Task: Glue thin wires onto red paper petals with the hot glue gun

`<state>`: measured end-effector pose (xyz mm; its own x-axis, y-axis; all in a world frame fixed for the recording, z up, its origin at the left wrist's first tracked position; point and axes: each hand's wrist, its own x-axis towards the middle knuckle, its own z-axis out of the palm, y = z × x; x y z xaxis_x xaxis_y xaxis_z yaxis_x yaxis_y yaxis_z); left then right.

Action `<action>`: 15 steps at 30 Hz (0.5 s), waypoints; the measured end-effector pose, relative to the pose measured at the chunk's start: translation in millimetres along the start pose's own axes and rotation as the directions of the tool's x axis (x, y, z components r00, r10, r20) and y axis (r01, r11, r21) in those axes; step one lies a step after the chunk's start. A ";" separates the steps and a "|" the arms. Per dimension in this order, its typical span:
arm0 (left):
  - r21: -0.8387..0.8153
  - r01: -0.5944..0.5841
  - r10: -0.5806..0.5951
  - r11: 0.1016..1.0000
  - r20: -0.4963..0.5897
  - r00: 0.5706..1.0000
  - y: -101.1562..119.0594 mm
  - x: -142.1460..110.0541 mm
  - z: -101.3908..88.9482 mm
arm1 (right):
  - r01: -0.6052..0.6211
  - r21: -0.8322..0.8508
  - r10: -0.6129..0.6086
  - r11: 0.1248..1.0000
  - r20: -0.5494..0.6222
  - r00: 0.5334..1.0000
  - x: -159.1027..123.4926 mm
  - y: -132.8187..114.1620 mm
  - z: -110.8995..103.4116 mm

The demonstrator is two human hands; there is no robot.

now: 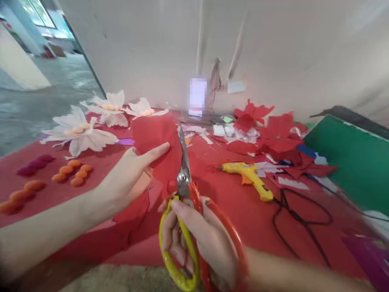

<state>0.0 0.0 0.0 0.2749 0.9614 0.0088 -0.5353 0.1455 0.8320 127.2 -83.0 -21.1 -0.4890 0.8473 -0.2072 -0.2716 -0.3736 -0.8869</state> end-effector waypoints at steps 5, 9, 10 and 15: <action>-0.006 -0.020 0.020 1.000 0.056 0.998 0.1 1.7 -2.3 | 0.043 -0.003 -0.043 0.999 0.073 0.996 1.3 -3.0 -1.0; 0.038 0.028 -0.031 0.999 0.086 0.996 -2.1 -0.7 -2.6 | 0.018 -0.023 -0.016 1.000 0.059 0.998 2.3 -6.2 -1.3; 0.044 0.040 -0.044 0.998 0.080 0.996 -2.5 -1.5 -2.6 | 0.007 -0.019 -0.006 1.000 0.047 0.999 2.4 -6.3 -1.2; 0.066 0.054 -0.060 0.996 0.085 0.995 -3.9 -2.6 -2.3 | 0.009 0.016 -0.009 1.000 0.007 1.000 2.7 -3.3 -1.3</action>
<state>-0.5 -2.5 -4.6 0.3736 0.9276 0.0065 -0.4658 0.1815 0.8661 127.9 -79.0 -19.2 -0.4924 0.8479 -0.1963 -0.2894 -0.3722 -0.8819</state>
